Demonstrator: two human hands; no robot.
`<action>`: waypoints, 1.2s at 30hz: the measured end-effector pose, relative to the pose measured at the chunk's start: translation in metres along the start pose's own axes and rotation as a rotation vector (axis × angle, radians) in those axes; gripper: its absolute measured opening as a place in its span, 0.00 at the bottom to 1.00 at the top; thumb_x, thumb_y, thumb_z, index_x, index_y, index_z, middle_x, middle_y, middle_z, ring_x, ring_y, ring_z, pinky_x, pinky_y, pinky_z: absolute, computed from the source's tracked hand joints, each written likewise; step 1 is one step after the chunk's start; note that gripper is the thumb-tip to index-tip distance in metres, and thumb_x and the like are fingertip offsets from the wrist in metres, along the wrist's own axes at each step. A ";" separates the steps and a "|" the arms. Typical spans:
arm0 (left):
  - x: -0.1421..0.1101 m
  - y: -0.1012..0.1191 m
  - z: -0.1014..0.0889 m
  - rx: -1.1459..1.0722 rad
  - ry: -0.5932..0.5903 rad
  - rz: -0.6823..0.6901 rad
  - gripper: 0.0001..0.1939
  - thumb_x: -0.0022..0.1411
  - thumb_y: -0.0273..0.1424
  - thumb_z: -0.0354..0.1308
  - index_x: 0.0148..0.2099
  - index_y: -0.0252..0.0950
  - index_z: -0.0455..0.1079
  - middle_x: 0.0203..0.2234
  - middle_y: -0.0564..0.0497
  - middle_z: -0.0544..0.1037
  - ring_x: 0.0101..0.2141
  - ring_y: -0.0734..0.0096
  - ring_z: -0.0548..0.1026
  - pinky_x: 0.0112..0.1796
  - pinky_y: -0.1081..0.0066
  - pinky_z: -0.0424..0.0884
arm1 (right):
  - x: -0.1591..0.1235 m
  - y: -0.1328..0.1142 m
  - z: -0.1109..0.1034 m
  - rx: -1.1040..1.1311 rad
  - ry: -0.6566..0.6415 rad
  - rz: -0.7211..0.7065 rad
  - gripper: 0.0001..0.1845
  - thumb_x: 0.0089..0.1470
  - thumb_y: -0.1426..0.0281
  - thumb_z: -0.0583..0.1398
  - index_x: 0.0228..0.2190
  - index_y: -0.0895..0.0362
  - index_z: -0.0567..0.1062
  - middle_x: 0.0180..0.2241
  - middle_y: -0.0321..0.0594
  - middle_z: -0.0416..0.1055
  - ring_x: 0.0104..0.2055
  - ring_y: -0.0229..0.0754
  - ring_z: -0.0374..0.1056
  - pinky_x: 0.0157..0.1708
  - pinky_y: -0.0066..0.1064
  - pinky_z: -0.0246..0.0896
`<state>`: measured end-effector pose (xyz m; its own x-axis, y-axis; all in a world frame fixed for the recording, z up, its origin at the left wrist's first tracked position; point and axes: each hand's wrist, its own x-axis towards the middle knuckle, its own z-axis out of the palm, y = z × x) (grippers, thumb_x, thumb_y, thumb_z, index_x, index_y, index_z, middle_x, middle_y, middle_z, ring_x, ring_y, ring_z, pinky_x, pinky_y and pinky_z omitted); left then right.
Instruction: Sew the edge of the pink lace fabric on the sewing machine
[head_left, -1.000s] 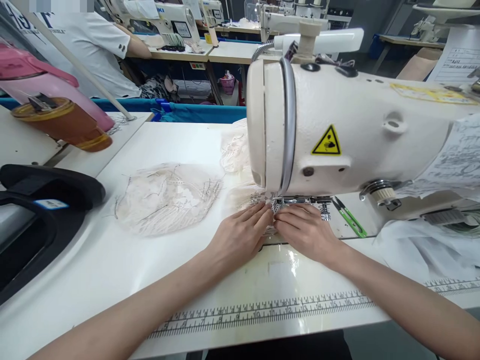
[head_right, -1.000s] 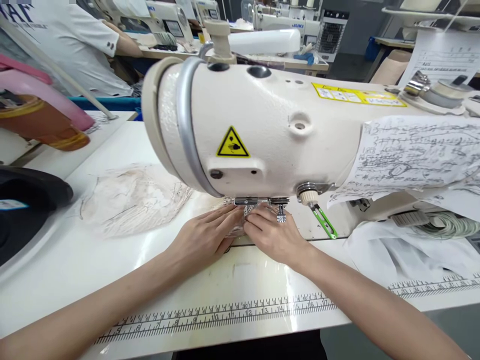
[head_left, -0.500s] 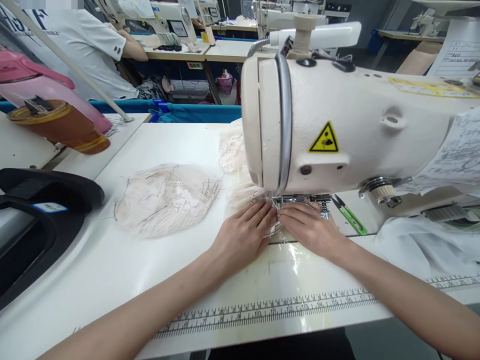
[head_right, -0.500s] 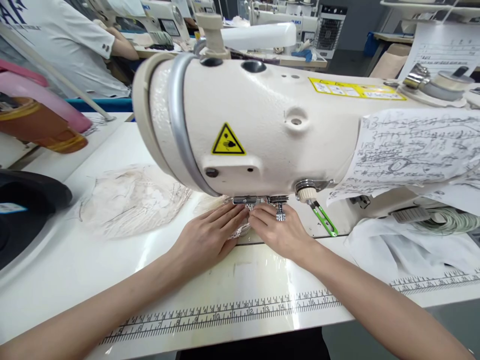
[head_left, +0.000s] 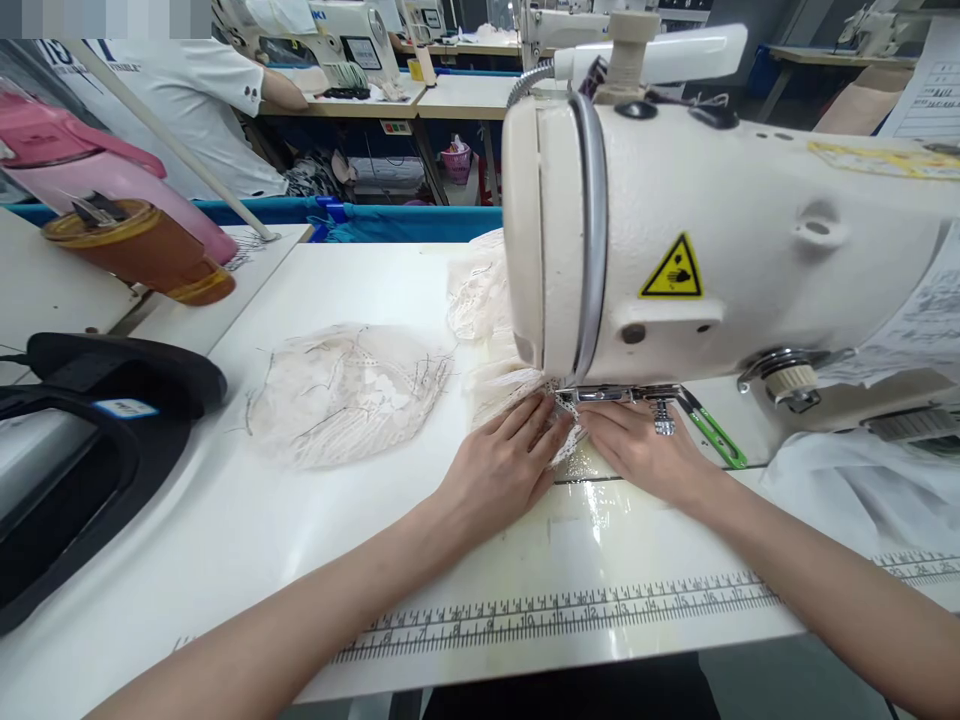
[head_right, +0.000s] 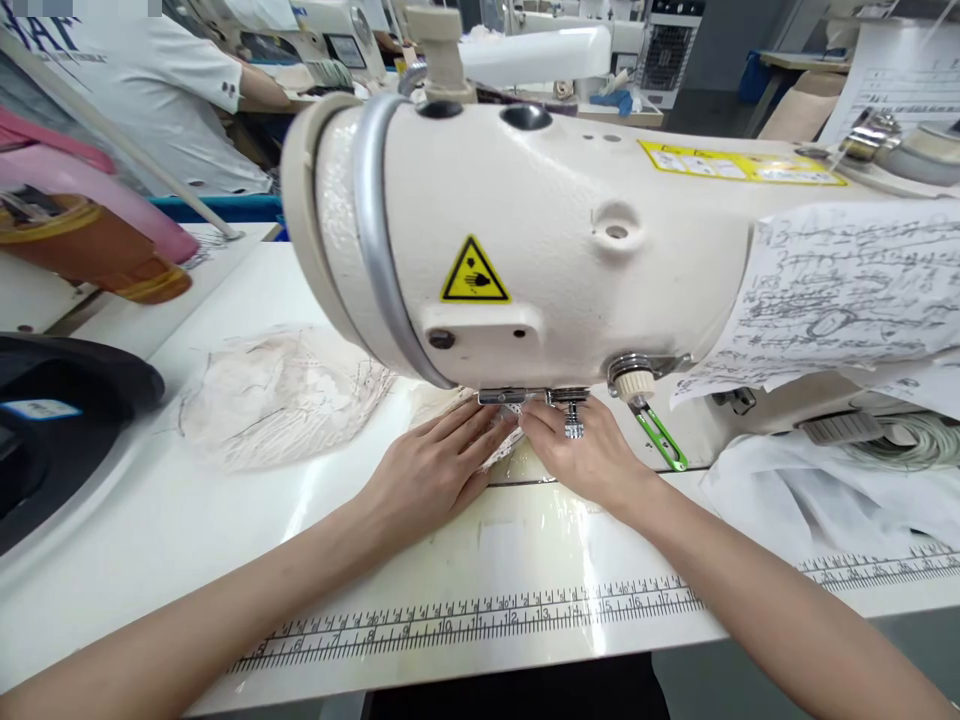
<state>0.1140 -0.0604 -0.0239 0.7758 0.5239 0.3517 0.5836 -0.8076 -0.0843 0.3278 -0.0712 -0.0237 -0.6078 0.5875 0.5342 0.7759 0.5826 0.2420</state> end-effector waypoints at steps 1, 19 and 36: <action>0.000 0.000 0.000 0.003 -0.005 -0.002 0.20 0.67 0.30 0.46 0.58 0.29 0.65 0.53 0.38 0.71 0.56 0.53 0.68 0.52 0.55 0.70 | 0.000 0.000 -0.001 -0.020 0.001 0.007 0.12 0.55 0.78 0.56 0.40 0.58 0.75 0.42 0.36 0.77 0.35 0.40 0.72 0.31 0.36 0.57; -0.006 -0.023 -0.005 0.004 -0.031 0.174 0.20 0.66 0.25 0.43 0.55 0.24 0.68 0.54 0.39 0.70 0.55 0.56 0.69 0.52 0.60 0.71 | 0.005 -0.013 0.007 0.147 -0.061 -0.030 0.14 0.58 0.81 0.53 0.41 0.57 0.74 0.41 0.38 0.76 0.47 0.38 0.69 0.45 0.32 0.62; -0.005 -0.011 0.000 0.145 0.019 0.098 0.19 0.65 0.23 0.44 0.54 0.18 0.68 0.51 0.33 0.72 0.53 0.50 0.70 0.51 0.59 0.71 | 0.007 -0.019 0.004 0.272 0.053 -0.004 0.15 0.55 0.84 0.54 0.35 0.55 0.75 0.37 0.33 0.78 0.43 0.36 0.72 0.50 0.33 0.61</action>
<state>0.1036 -0.0536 -0.0244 0.8271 0.4380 0.3522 0.5345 -0.8067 -0.2521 0.3084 -0.0764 -0.0279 -0.5958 0.5585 0.5772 0.6948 0.7188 0.0217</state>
